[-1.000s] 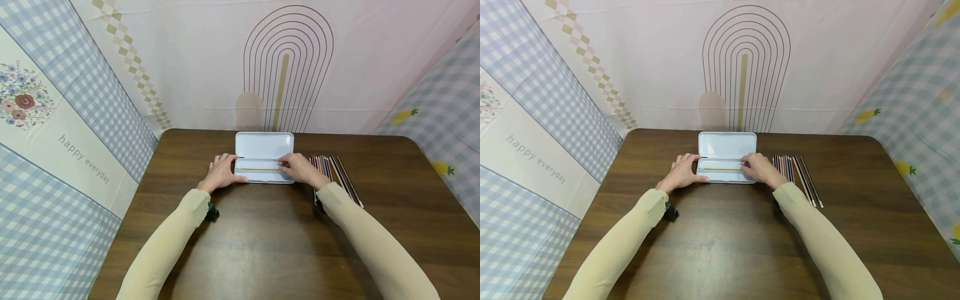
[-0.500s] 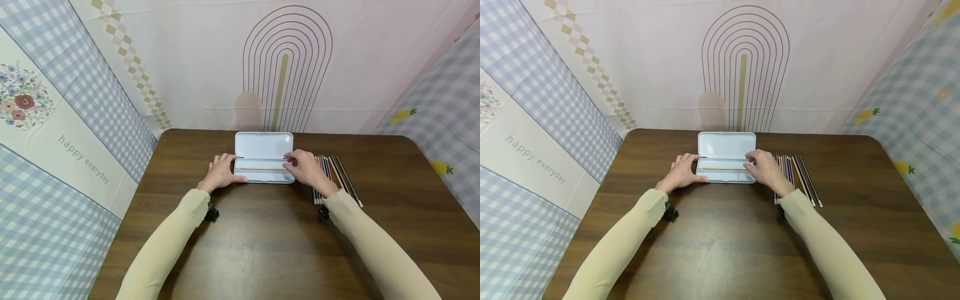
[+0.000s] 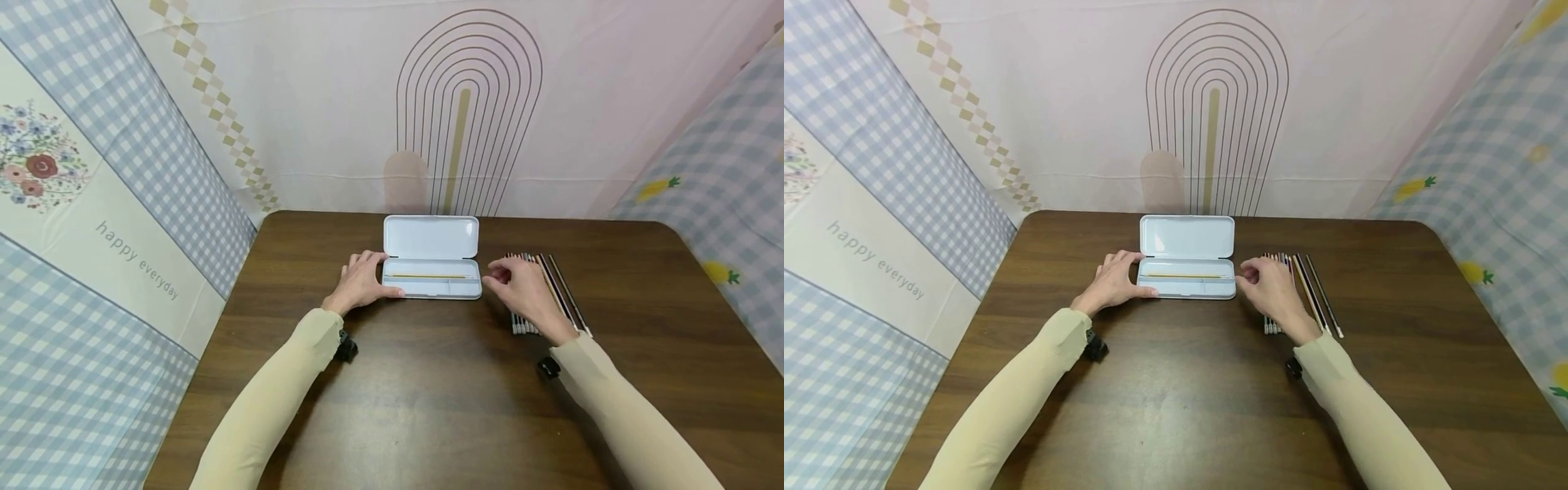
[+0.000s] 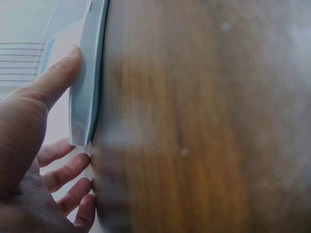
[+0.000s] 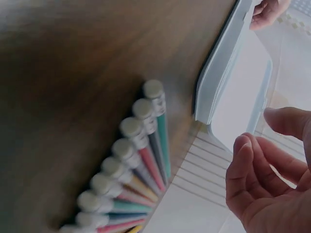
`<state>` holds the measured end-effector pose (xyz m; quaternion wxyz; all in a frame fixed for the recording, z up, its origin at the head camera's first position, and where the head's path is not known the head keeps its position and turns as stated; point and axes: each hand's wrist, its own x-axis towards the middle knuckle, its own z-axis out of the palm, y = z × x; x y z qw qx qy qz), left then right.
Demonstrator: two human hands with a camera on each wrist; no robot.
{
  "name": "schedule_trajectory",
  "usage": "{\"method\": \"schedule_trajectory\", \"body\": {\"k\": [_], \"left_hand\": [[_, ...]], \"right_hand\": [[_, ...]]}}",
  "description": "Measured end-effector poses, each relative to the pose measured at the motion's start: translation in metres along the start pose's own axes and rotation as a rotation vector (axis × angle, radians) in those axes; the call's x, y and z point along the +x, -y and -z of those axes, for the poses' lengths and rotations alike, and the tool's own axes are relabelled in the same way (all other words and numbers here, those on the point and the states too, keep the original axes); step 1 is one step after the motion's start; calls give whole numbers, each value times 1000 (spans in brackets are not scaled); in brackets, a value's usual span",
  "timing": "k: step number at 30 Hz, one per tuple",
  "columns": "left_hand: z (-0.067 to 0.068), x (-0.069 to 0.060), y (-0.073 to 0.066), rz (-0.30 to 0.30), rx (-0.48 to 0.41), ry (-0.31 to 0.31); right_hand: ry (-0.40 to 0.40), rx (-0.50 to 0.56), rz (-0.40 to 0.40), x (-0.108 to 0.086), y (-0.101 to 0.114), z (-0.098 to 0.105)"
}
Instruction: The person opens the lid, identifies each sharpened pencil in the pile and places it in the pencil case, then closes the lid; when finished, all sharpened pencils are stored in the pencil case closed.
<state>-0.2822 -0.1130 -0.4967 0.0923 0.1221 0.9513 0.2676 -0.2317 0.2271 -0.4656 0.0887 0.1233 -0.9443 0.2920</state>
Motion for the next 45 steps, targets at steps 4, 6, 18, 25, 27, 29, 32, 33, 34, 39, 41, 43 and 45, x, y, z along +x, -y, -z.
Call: {"method": "schedule_trajectory", "body": {"k": [4,6,18,25,27,29,32,33,34,39,41,43,45], "left_hand": [[-1,1,0,-4,3,-2],[0,1,1,-3,2,1],[3,-1,2,9,-16,8],[2,-1,3,10,-17,11],[1,-1,3,9,-18,12],[1,0,3,8,-17,15],[1,1,4,9,-15,16],[0,1,4,9,-14,16],[0,1,4,10,-14,16],[0,0,3,9,-16,15],[0,-1,2,7,-17,14],[0,-1,2,5,-17,12],[0,-1,1,4,-18,12]], "right_hand": [[-3,-12,-64,-13,-7,8],[-9,-20,-102,-18,-10,13],[8,-51,-267,-42,-28,30],[40,-84,-313,-53,-39,32],[53,-86,-325,-56,-42,32],[66,-92,-335,-58,-44,33],[83,-105,-338,-60,-48,34],[89,-109,-341,-61,-49,34],[92,-115,-344,-61,-50,34],[119,-122,-369,-64,-53,35],[126,-124,-380,-65,-54,36],[132,-127,-393,-66,-55,37],[136,-132,-405,-67,-55,37]]}}
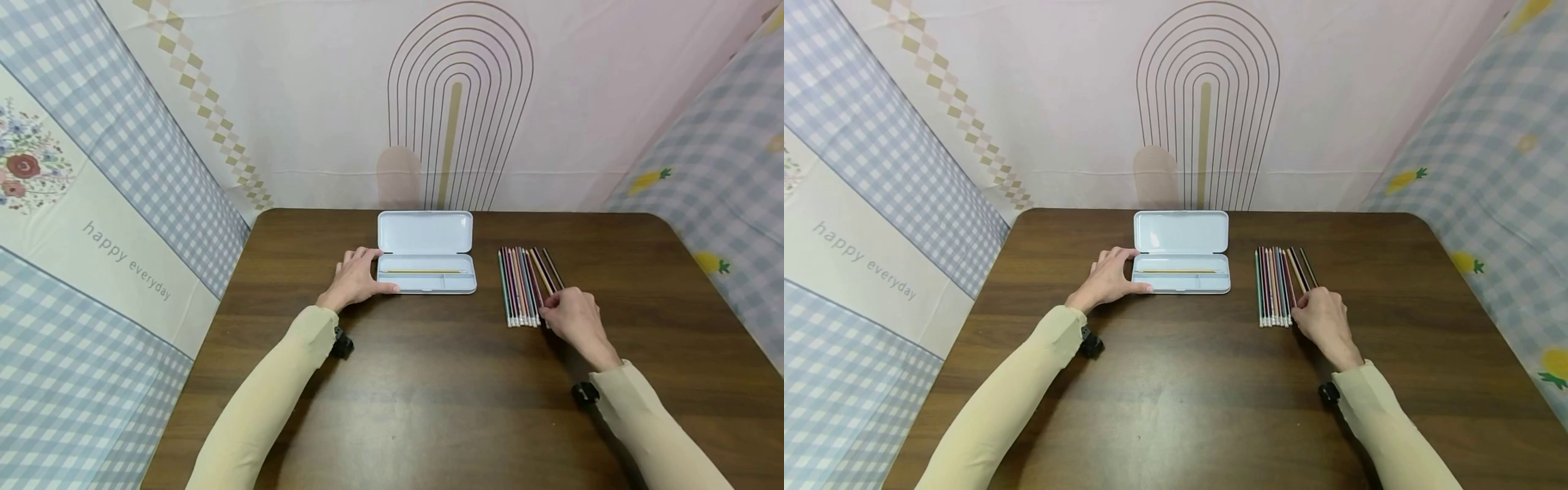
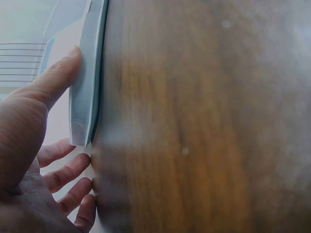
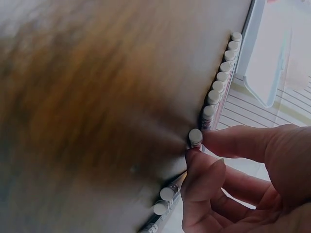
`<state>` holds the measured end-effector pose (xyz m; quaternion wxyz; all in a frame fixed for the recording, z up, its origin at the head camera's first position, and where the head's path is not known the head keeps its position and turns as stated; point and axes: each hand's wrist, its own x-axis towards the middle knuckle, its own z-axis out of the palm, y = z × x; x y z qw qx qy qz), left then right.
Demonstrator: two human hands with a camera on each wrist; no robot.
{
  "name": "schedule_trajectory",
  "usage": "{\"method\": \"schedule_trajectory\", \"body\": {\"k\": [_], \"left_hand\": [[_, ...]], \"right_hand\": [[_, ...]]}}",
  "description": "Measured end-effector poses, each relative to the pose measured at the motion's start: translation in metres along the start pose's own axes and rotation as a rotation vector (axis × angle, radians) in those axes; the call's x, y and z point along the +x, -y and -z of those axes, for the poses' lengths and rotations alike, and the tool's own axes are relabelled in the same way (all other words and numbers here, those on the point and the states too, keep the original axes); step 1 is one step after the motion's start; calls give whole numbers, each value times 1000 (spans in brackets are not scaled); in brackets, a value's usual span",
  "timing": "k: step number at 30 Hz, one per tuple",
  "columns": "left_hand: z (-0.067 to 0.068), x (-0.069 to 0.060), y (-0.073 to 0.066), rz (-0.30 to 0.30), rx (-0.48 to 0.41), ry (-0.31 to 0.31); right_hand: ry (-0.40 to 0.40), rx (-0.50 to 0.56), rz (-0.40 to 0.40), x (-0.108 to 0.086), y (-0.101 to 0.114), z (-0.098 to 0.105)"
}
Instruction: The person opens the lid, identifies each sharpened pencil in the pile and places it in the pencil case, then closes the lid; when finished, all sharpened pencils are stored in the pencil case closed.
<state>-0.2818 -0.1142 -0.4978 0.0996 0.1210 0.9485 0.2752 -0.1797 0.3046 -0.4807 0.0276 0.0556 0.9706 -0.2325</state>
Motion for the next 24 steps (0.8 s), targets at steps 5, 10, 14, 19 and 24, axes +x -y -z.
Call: {"method": "schedule_trajectory", "body": {"k": [5,10,14,19,24], "left_hand": [[-1,0,0,1,2,2],[-1,0,0,2,8,3],[-1,1,0,4,9,2],[-1,1,0,4,3,-1],[-1,2,1,1,0,2]], "right_hand": [[13,-17,-26,0,0,1],[34,-27,-49,1,1,2],[42,-24,-58,2,2,2],[49,-19,-61,5,3,2],[73,-10,-90,7,4,2]]}}
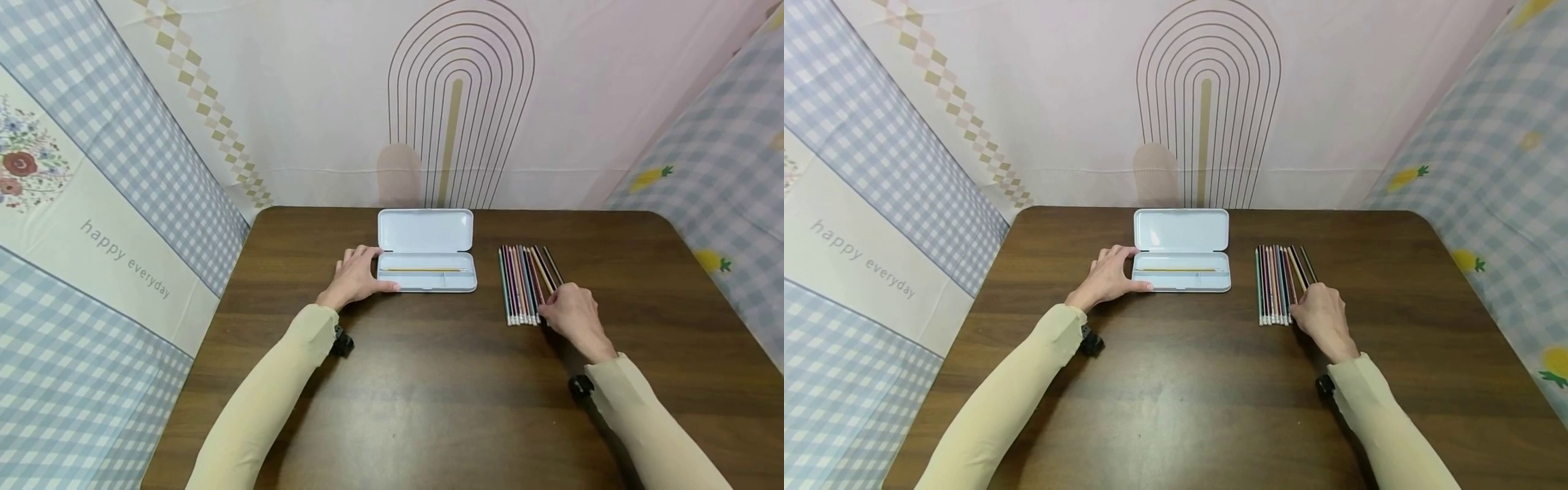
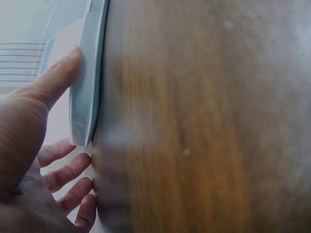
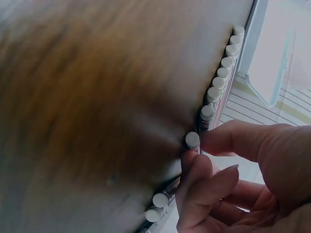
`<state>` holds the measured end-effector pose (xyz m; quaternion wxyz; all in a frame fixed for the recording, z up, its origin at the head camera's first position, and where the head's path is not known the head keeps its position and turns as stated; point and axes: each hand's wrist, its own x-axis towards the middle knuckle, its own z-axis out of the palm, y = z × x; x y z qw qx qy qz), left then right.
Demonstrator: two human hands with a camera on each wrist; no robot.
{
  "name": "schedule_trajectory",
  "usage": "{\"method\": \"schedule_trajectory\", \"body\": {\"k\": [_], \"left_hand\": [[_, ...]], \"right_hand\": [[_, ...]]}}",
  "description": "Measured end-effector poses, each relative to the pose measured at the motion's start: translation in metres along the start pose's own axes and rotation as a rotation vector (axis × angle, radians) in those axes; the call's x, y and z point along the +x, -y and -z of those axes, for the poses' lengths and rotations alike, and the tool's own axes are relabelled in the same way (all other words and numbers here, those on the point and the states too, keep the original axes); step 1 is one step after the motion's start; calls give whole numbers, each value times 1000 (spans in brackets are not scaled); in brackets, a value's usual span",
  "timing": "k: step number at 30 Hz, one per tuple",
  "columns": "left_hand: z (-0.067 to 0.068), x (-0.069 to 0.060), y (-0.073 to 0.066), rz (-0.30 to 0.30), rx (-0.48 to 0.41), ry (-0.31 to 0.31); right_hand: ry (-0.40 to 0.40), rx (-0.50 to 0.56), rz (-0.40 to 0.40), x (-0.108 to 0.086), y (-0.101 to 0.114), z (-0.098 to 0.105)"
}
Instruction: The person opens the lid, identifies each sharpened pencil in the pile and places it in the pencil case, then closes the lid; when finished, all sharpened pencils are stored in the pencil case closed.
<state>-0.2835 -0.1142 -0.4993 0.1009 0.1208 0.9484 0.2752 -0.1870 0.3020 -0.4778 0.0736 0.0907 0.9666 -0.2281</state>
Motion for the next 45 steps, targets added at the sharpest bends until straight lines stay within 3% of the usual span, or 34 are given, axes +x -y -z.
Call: {"method": "schedule_trajectory", "body": {"k": [11,17,34,40,45], "left_hand": [[0,1,1,-2,1,-3],[-1,0,0,1,5,-1],[-2,0,0,5,0,-5],[-2,1,0,8,13,-4],[-1,0,-1,7,11,-7]], "right_hand": [[38,42,-84,2,3,-1],[-6,66,-78,-1,2,-1],[-257,106,198,-3,19,4],[-305,132,301,0,28,5],[-292,144,363,6,38,6]]}}
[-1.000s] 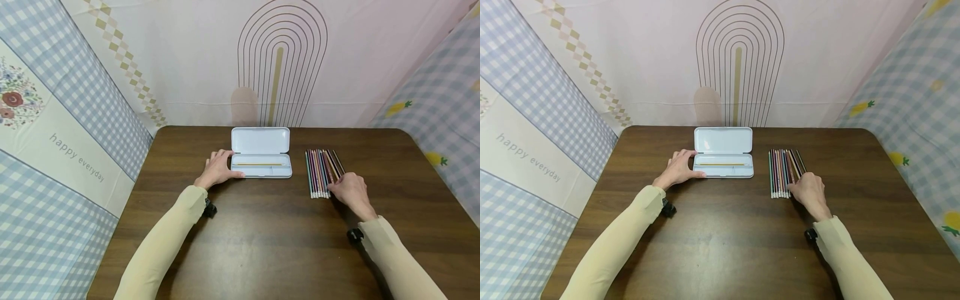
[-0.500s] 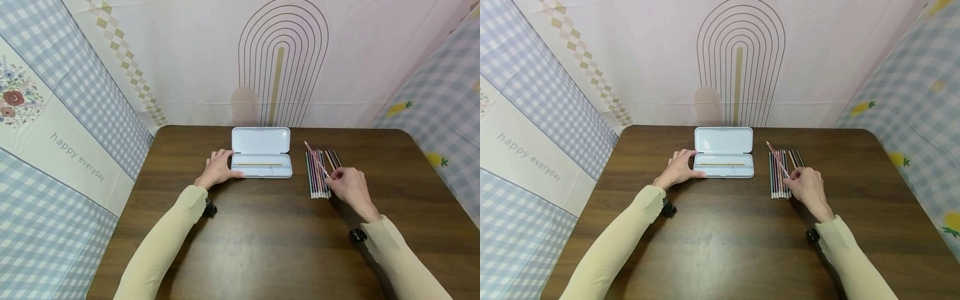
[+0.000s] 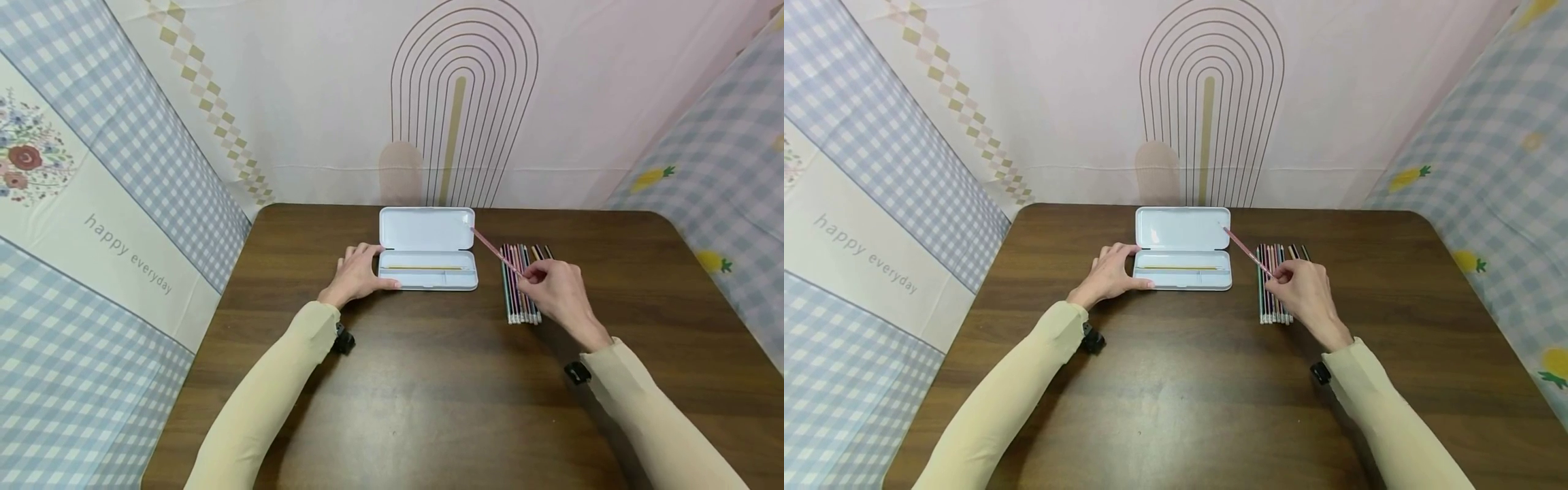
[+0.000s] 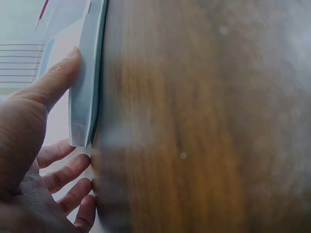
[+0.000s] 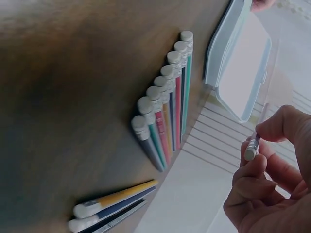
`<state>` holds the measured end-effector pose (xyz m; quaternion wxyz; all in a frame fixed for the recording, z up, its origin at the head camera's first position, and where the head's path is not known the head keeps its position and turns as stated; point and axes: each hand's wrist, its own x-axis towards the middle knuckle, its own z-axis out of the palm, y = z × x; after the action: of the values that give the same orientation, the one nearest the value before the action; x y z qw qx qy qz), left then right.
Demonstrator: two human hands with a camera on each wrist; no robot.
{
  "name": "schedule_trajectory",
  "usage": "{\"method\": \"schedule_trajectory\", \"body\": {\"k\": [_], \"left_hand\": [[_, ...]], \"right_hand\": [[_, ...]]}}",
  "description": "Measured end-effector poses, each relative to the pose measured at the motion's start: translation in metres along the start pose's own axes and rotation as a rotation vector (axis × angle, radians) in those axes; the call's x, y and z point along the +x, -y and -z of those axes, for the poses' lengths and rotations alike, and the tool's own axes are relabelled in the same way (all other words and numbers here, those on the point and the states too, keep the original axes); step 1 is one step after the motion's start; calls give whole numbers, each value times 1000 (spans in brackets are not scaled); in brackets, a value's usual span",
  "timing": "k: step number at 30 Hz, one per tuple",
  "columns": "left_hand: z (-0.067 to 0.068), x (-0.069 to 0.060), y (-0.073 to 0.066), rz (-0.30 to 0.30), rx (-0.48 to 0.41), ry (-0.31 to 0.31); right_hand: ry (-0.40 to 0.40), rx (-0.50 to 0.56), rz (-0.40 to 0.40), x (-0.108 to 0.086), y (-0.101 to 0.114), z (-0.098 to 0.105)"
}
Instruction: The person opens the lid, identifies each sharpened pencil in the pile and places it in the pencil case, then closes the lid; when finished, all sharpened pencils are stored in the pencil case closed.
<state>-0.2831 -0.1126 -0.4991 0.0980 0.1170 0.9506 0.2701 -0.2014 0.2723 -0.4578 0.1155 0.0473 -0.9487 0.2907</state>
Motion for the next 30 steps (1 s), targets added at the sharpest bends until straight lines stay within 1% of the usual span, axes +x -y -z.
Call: {"method": "schedule_trajectory", "body": {"k": [6,15,18,24,30], "left_hand": [[1,0,0,3,-9,3],[1,1,0,3,-7,3],[1,2,0,4,-7,1],[0,2,0,-1,6,-3],[0,2,0,-2,14,-5]], "right_hand": [[79,5,59,14,7,-8],[148,-14,199,36,14,-25],[169,-20,225,43,16,-32],[238,-6,270,54,18,-46],[274,-26,307,61,23,-58]]}}
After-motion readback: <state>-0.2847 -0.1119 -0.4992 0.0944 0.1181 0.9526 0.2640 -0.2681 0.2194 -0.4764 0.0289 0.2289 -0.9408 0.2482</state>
